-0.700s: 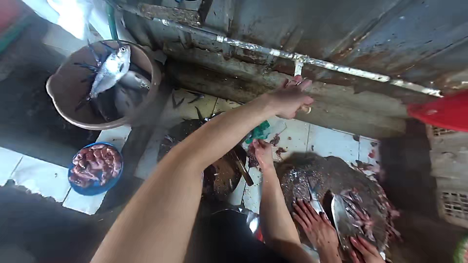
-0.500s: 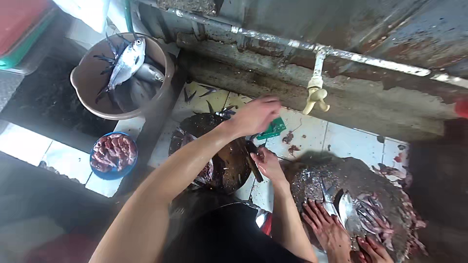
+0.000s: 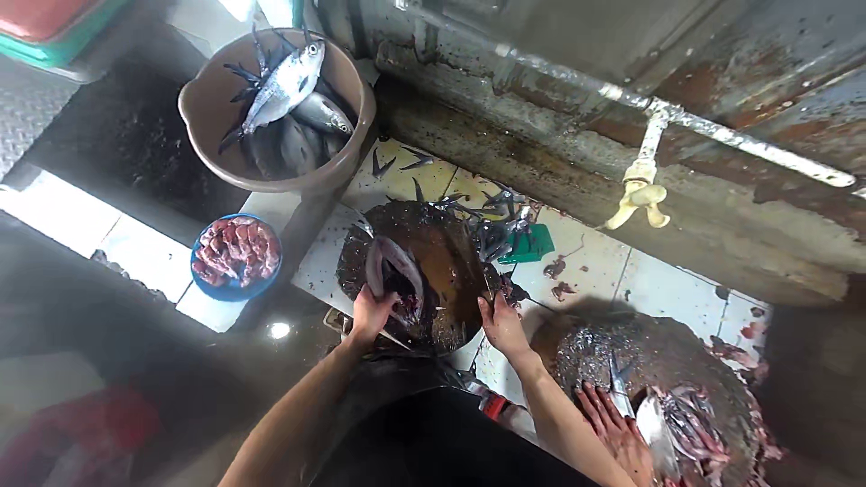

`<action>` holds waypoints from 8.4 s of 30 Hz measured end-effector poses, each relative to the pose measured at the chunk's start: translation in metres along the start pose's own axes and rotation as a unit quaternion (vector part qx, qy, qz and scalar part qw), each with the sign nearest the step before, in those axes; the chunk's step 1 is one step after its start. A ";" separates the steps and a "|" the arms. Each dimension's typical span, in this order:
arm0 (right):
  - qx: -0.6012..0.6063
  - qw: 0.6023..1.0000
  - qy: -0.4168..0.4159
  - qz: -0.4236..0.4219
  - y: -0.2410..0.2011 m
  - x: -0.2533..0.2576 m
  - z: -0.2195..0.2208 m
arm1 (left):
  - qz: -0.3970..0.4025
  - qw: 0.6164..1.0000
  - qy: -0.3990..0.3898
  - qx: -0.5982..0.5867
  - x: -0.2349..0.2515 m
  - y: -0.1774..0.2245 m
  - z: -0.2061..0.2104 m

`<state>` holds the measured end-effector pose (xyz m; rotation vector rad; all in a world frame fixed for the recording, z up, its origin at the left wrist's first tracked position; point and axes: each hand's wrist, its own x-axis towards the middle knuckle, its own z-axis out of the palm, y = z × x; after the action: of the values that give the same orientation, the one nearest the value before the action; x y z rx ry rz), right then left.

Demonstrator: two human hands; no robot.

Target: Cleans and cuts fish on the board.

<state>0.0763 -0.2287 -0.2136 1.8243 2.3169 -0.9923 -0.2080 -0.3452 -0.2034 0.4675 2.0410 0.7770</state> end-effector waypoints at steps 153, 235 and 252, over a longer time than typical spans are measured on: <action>-0.109 0.976 -0.126 -0.138 -0.186 -0.056 0.051 | 0.011 0.991 0.083 -0.100 -0.027 -0.079 -0.062; -0.028 0.996 0.027 0.075 -0.047 -0.040 0.003 | 0.224 0.878 -0.138 0.401 0.040 0.016 -0.067; -0.156 0.972 -0.162 -0.068 -0.172 -0.041 0.077 | 0.108 0.991 0.018 -0.074 -0.011 -0.069 -0.079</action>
<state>-0.0900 -0.3208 -0.1796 1.2976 2.2598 -0.8076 -0.2709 -0.4304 -0.2104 0.5996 1.9691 1.0664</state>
